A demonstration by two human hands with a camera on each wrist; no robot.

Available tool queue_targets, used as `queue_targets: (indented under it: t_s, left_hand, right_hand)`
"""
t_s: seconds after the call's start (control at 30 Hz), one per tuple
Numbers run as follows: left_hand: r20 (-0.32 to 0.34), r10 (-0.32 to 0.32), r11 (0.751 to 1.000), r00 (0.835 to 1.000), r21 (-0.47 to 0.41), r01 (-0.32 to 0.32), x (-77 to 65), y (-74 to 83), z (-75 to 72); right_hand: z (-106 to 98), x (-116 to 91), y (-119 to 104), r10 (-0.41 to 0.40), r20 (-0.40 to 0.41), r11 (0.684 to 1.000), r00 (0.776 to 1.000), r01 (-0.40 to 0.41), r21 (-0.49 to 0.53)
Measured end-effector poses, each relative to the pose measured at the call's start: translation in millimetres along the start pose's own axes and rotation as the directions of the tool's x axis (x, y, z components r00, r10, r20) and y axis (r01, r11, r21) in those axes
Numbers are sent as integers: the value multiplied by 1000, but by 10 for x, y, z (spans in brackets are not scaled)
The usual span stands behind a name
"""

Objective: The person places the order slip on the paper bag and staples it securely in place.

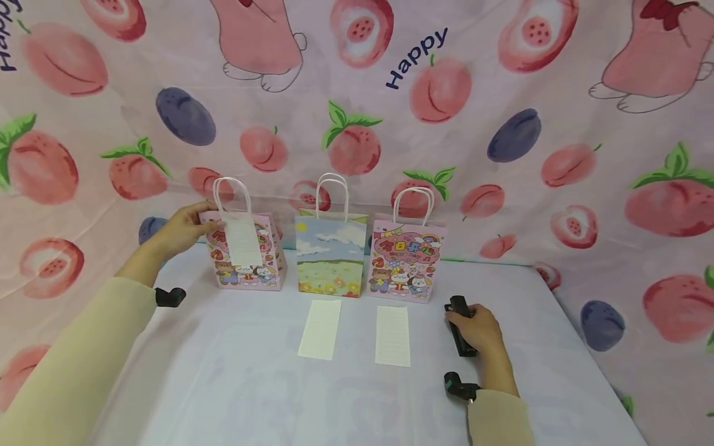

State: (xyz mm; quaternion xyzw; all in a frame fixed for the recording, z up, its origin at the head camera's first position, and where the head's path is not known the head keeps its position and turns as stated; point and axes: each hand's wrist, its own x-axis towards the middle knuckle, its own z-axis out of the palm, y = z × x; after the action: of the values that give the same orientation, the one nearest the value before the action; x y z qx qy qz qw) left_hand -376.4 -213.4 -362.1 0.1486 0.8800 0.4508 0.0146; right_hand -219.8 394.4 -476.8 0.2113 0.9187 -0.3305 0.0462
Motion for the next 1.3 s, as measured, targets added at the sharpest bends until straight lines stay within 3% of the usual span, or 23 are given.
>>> queue_targets:
  t_s: [0.17,0.3,0.47,0.83,1.13,1.3]
  left_hand:
    - [-26,28,999,999,-22,-29,-41,-6,0]
    - [-94,59,997,994,-41,-63,-98,19,1]
    - [-191,92,995,977,-22,-98,-217,83,23]
    - [-318,123,991,940,-14,-135,-527,334,149]
    - [-346,205,968,915,-64,-241,-729,509,383]
    - [-315,250,952,916,-94,-292,-786,572,559]
  right_hand:
    - [-3,-9,-9,-19,-2,1000,1000,19,-11]
    - [-4,-6,-6,-17,0,1000,1000,17,-14]
    - [11,6,-9,-6,-6,1000,1000,5,-24]
    - [25,4,-12,-8,-11,999,1000,7,-36]
    - [30,-10,-35,-9,-10,999,1000,9,-37]
    - [26,-9,-31,-5,-8,999,1000,4,-33]
